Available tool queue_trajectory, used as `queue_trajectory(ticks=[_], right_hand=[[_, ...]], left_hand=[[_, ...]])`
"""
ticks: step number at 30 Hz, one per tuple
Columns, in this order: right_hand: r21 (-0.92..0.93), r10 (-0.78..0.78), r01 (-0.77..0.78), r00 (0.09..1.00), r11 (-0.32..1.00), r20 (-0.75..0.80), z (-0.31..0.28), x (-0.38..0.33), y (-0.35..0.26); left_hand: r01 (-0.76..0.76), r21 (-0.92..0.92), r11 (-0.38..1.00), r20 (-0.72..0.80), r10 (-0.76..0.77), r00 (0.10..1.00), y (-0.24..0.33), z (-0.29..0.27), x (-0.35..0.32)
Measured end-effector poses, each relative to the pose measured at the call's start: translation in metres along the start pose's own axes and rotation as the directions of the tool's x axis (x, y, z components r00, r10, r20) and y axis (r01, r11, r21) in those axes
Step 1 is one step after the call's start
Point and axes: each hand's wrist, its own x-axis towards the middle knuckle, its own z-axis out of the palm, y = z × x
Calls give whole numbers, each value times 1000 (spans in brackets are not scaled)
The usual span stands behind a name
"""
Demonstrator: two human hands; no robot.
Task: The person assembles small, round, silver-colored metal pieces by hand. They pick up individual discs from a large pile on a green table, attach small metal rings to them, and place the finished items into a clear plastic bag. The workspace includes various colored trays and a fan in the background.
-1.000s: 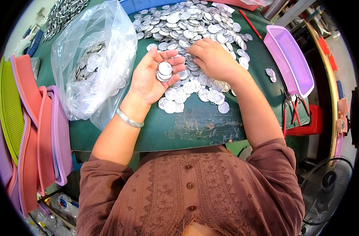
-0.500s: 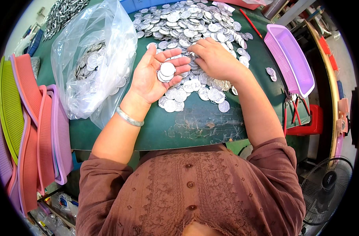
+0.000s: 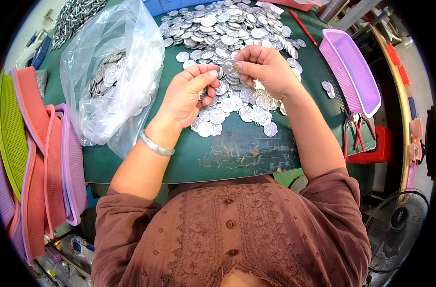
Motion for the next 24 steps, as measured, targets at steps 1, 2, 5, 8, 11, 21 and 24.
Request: queue_trajectory(ticks=[1,2,5,8,11,21,24], right_hand=[[88,20,-21,1000,996,11,2,-1,0],[116,22,-25,999,993,24,4,-2,0],[195,30,-39,998,980,51,10,-4,-2],[235,35,-46,998,971,53,11,-6,-3],[190,-12,1,998,982,57,11,-6,-2],[-135,-342,335,939,933,-36,17,-7,3],[-243,-427,414,904,877,-1,17,-8,1]], left_hand=[[-10,22,1000,-3,10,1000,0,1,0],[-32,26,999,10,32,999,-1,1,0],[-89,40,995,20,88,996,-4,0,0],[-120,45,992,-8,120,993,-2,2,-2],[-141,40,989,-13,142,990,-2,2,-2],[-228,0,974,10,228,974,-1,3,-3],[-227,-10,974,16,227,974,-1,3,-3]])
